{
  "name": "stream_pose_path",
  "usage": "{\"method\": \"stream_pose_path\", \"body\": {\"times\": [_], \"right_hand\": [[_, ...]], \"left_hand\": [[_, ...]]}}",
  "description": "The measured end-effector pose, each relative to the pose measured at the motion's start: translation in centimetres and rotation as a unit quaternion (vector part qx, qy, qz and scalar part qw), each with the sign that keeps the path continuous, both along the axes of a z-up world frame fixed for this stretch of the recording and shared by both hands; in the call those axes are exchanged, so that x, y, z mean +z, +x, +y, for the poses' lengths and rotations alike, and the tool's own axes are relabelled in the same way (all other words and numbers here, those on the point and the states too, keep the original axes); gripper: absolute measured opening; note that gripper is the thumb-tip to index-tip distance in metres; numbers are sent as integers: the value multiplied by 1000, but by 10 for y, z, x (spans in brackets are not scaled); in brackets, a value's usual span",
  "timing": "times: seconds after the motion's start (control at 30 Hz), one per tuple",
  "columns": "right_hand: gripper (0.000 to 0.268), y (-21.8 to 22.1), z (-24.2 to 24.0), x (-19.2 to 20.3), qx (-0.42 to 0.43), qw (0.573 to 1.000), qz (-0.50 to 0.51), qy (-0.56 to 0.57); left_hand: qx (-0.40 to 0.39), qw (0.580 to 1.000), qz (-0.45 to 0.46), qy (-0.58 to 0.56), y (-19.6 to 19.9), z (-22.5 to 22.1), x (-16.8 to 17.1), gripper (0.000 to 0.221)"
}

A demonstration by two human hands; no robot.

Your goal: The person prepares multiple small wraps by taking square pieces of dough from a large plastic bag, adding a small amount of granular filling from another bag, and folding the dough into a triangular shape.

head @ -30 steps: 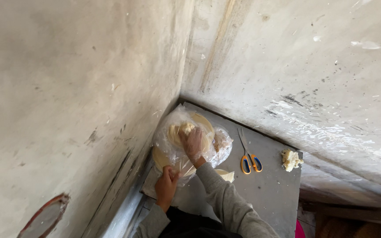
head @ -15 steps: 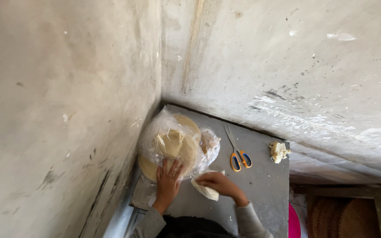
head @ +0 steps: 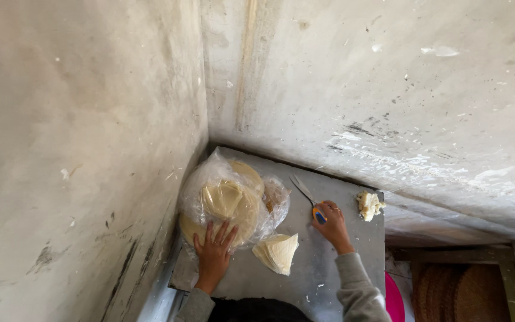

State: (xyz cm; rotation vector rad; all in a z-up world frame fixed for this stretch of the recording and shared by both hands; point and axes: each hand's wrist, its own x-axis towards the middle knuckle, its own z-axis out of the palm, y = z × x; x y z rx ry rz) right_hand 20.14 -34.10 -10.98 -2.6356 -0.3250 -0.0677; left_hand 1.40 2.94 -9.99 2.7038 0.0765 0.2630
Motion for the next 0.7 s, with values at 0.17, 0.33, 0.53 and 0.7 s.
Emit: {"method": "stream_pose_path", "body": {"times": [0.17,0.33,0.53,0.7], "right_hand": [[60,17,-14,17,40,975,94,195],[58,54,8,42,79,928,177,320],[51,135,133,52,286,944,-1,164],[61,159,223,38,307,951,26,28]], "left_hand": [[-4,1000,4,-1,0,2,-8,83],[-7,1000,5,-21,0,3,-9,83],[-10,1000,-6,-28,-1,2,-9,85],[-12,999,12,-33,-1,3,-7,86]]}}
